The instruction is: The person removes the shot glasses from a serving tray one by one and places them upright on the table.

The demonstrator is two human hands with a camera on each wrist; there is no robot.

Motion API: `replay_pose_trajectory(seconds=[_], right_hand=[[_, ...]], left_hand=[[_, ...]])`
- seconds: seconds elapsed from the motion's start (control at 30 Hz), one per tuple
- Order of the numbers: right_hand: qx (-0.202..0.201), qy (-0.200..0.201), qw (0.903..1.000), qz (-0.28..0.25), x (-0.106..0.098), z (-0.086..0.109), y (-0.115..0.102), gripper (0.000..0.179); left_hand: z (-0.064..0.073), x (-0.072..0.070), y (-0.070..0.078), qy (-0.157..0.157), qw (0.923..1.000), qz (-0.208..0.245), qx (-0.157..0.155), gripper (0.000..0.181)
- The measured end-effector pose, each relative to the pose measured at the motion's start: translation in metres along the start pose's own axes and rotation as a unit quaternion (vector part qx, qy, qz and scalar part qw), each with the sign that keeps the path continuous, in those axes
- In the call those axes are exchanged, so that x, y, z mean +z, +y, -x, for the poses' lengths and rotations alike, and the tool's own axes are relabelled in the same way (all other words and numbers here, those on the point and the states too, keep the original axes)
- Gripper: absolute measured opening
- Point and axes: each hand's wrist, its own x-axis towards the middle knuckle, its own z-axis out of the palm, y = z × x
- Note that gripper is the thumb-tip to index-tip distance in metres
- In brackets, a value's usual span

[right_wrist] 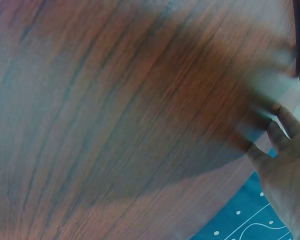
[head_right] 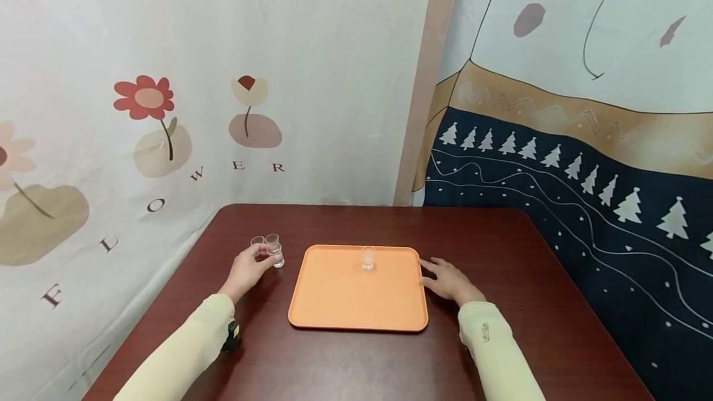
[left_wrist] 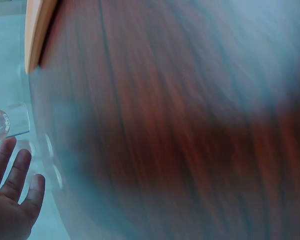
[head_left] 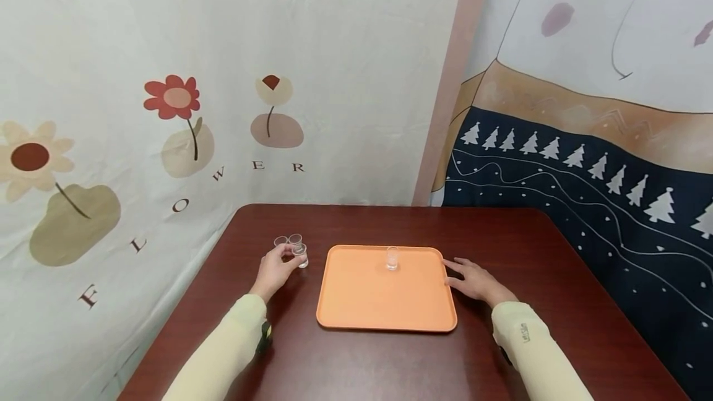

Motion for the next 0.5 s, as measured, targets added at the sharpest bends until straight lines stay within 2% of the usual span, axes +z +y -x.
replay_pose_trajectory(seconds=[0.23, 0.5], right_hand=[[0.003, 0.000, 1.0000, 0.001, 0.000, 0.000, 0.001, 0.061], [-0.001, 0.001, 1.0000, 0.002, -0.001, 0.001, -0.001, 0.061]], left_hand=[[0.004, -0.015, -0.019, 0.015, 0.9998, -0.013, -0.007, 0.044], [0.005, -0.026, -0.031, 0.025, 0.9991, -0.032, -0.011, 0.044]])
